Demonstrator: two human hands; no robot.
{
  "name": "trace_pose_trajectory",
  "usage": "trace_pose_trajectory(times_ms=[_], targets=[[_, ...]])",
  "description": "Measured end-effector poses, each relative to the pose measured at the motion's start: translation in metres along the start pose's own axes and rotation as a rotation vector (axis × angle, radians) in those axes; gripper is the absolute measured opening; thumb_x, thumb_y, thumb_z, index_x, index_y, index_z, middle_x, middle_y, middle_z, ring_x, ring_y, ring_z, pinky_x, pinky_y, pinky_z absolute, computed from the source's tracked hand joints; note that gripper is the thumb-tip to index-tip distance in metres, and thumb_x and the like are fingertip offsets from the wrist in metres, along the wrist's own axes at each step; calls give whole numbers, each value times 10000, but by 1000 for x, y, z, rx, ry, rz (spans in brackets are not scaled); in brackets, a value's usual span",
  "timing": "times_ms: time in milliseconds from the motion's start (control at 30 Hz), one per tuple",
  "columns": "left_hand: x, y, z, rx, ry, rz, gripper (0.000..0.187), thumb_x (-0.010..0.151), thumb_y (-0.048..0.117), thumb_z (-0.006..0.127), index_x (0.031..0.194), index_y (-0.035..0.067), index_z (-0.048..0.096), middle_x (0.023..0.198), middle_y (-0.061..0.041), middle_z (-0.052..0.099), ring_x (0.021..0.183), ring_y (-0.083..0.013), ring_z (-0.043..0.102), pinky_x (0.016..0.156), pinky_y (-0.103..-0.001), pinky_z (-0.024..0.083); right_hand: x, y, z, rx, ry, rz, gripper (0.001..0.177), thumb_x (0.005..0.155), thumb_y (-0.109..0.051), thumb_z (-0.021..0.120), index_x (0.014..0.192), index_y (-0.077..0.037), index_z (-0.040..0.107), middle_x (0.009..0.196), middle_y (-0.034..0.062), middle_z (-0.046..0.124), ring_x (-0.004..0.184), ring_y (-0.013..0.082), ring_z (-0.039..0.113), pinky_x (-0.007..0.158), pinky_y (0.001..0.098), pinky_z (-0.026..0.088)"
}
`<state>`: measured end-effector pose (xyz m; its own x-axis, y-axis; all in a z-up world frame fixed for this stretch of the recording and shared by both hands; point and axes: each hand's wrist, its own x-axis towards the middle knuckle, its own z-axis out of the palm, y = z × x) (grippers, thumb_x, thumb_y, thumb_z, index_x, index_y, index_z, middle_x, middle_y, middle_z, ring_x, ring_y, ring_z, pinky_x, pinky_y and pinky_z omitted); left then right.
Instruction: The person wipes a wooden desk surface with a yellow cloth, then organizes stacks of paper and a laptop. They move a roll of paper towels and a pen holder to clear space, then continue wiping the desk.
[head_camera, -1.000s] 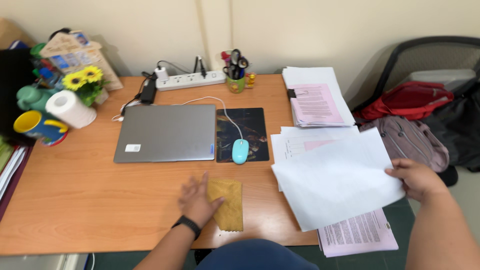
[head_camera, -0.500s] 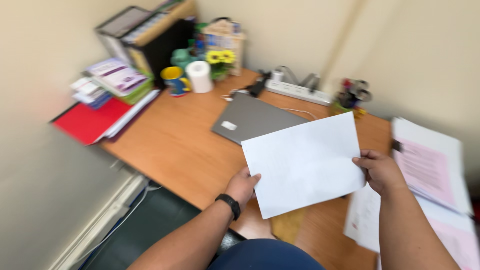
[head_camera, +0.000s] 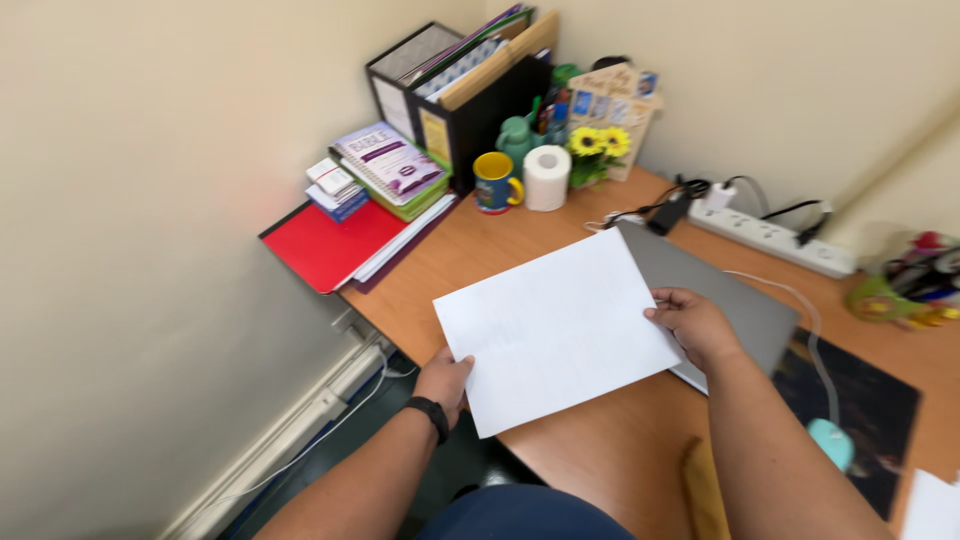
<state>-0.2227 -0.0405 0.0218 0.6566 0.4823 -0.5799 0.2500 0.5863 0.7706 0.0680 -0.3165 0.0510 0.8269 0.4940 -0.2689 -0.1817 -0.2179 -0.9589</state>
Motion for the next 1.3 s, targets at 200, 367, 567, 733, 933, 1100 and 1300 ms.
trace_pose_trajectory(times_ms=[200,367,567,733,933,1100,1300], targets=[[45,23,-79,-94,146,-72,325,1035,120,488,1353,72,539,1276,-126,666,1114,-273,669,942,-474,569,-1,9,80,143,111,173,429,932,-136,649,1351,-46,615,1051,63,713,868,189,682,766,329,559],[111,23,-99,-326,190,-111,294,1035,70,479,1326,76,517,1259,-131,630,1115,-285,647,938,-474,571,-25,58,123,-241,99,175,448,918,-118,648,1362,-54,646,1055,113,727,903,193,687,771,351,570],[160,10,-96,-454,191,-176,309,1028,34,407,1311,69,525,1236,-135,616,1090,-288,640,895,-453,566,-57,98,142,-486,35,339,427,895,-125,696,1321,-134,688,1112,51,770,969,175,713,814,339,579],[177,16,-96,-452,218,-228,327,1030,43,418,1338,71,528,1246,-125,614,1102,-263,633,897,-430,560,-59,121,131,-552,-10,307,451,882,-88,676,1329,-149,687,1181,36,780,1091,147,720,969,290,551],[156,43,-87,-286,257,-171,433,1000,54,460,1427,122,493,1260,-108,597,1136,-269,625,931,-430,563,-62,129,129,-583,16,367,427,901,-120,680,1327,-147,695,1213,32,772,1140,150,715,1019,293,540],[141,52,-73,394,593,6,985,853,137,748,1637,83,154,1520,-233,383,1268,-384,629,1028,-423,627,-68,121,136,-690,21,430,438,906,-205,719,1339,-157,680,1084,49,776,1065,170,710,1003,305,533],[105,74,-51,1563,70,3,830,944,501,669,1615,350,205,1731,-169,-94,1587,-405,-58,1258,-568,64,-78,113,149,-772,71,403,420,897,-225,708,1313,-174,693,1035,44,752,1003,189,719,961,320,559]])
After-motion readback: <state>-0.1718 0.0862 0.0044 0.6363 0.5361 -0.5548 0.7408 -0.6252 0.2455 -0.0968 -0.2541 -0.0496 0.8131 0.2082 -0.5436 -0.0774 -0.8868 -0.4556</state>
